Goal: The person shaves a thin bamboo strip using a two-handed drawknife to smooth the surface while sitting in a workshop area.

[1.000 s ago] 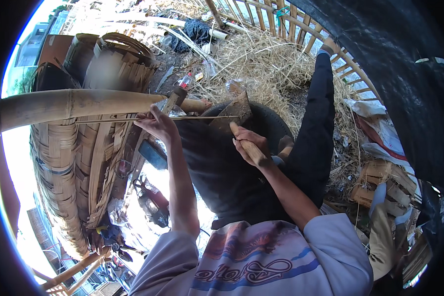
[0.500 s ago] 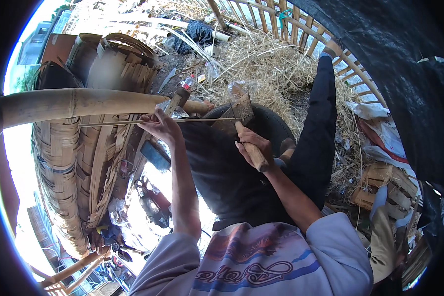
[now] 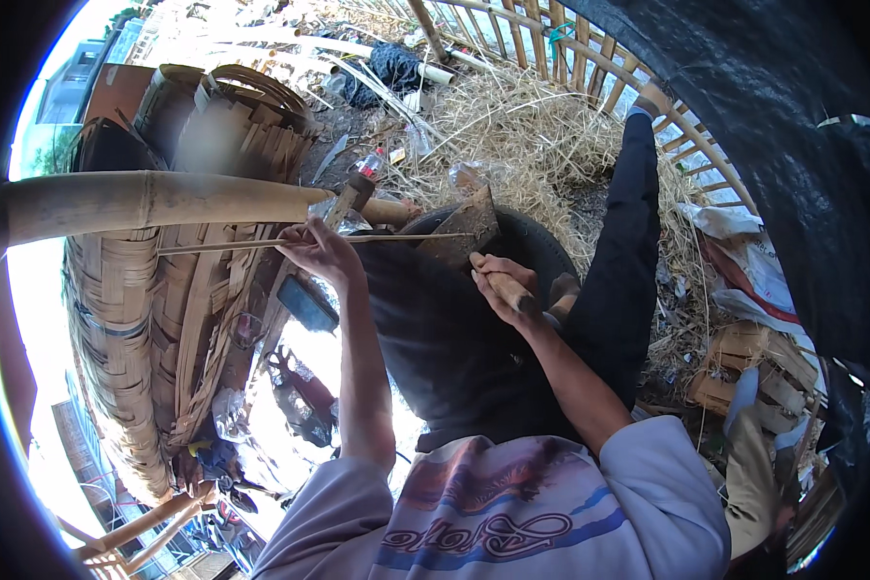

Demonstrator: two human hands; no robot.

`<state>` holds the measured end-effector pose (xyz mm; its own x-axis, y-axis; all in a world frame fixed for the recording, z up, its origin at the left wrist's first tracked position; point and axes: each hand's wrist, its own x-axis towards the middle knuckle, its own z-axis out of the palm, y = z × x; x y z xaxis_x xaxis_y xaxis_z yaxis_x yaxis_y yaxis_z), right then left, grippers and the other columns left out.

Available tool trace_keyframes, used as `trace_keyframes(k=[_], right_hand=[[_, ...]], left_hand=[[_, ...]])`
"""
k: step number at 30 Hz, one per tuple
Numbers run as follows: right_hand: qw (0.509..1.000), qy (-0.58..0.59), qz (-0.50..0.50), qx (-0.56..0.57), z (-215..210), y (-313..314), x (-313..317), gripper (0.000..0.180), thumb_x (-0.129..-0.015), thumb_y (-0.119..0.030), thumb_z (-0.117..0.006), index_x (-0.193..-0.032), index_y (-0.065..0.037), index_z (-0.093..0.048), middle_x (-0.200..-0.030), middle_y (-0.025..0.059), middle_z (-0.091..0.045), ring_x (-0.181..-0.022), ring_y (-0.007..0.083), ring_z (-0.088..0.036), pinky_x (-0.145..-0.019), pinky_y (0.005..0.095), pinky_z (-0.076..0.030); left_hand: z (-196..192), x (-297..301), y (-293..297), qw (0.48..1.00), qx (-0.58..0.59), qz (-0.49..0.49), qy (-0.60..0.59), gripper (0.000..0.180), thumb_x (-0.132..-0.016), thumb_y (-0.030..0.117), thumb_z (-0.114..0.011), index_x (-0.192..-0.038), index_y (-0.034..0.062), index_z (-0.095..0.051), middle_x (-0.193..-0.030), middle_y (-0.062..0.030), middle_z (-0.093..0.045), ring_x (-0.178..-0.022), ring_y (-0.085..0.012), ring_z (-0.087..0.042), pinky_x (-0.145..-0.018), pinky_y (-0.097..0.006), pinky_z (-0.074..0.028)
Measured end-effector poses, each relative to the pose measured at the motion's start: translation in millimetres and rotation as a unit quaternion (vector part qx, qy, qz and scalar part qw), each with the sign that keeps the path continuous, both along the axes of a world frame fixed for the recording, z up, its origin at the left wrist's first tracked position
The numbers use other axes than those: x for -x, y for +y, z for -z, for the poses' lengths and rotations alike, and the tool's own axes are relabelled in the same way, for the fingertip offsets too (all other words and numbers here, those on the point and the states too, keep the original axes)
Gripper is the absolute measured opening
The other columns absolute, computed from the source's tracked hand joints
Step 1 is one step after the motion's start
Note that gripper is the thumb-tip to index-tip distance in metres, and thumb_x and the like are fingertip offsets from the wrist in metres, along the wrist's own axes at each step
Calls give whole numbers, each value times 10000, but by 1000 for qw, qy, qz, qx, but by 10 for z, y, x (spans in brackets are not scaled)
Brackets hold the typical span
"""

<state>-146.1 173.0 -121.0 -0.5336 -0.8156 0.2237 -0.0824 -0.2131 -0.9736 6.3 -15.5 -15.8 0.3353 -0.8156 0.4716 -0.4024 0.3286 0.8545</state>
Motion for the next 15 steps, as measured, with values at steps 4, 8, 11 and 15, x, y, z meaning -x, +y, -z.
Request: trace_keyframes(k=[4,8,11,15], right_hand=[[997,43,-18,59,-79,1,-35,139,-769,-43,-724,-851,-35,-611,-894,143,-677,-881,274,-688,-772,325,-544],[999,-17,-21,-38,52,40,-28,144,-766,-40,-718,-853,-38,-604,-878,134,-676,-865,278,-688,-775,323,-542],[999,7,-13,33,-110,-10,-62,134,-766,-41,-713,-851,-44,-610,-872,128,-678,-852,266,-690,-770,322,-544],[999,16,-13,36,-105,19,-40,142,-764,-44,-714,-858,-50,-608,-871,128,-676,-856,269,-688,-784,332,-545]], left_hand=[[-75,3,111,991,42,69,105,212,-874,42,-543,-784,80,-355,-610,17,-388,-548,-96,-411,-552,-238,-369],[-70,107,130,969,26,65,235,294,-861,10,-517,-698,134,-305,-513,47,-296,-425,-44,-280,-397,-229,-216],[-53,-12,102,953,37,119,277,300,-851,-17,-506,-696,147,-307,-492,51,-274,-412,-32,-224,-385,-232,-166],[-71,-33,130,937,5,155,313,291,-827,-54,-484,-693,149,-325,-469,54,-239,-406,-32,-173,-385,-242,-134]])
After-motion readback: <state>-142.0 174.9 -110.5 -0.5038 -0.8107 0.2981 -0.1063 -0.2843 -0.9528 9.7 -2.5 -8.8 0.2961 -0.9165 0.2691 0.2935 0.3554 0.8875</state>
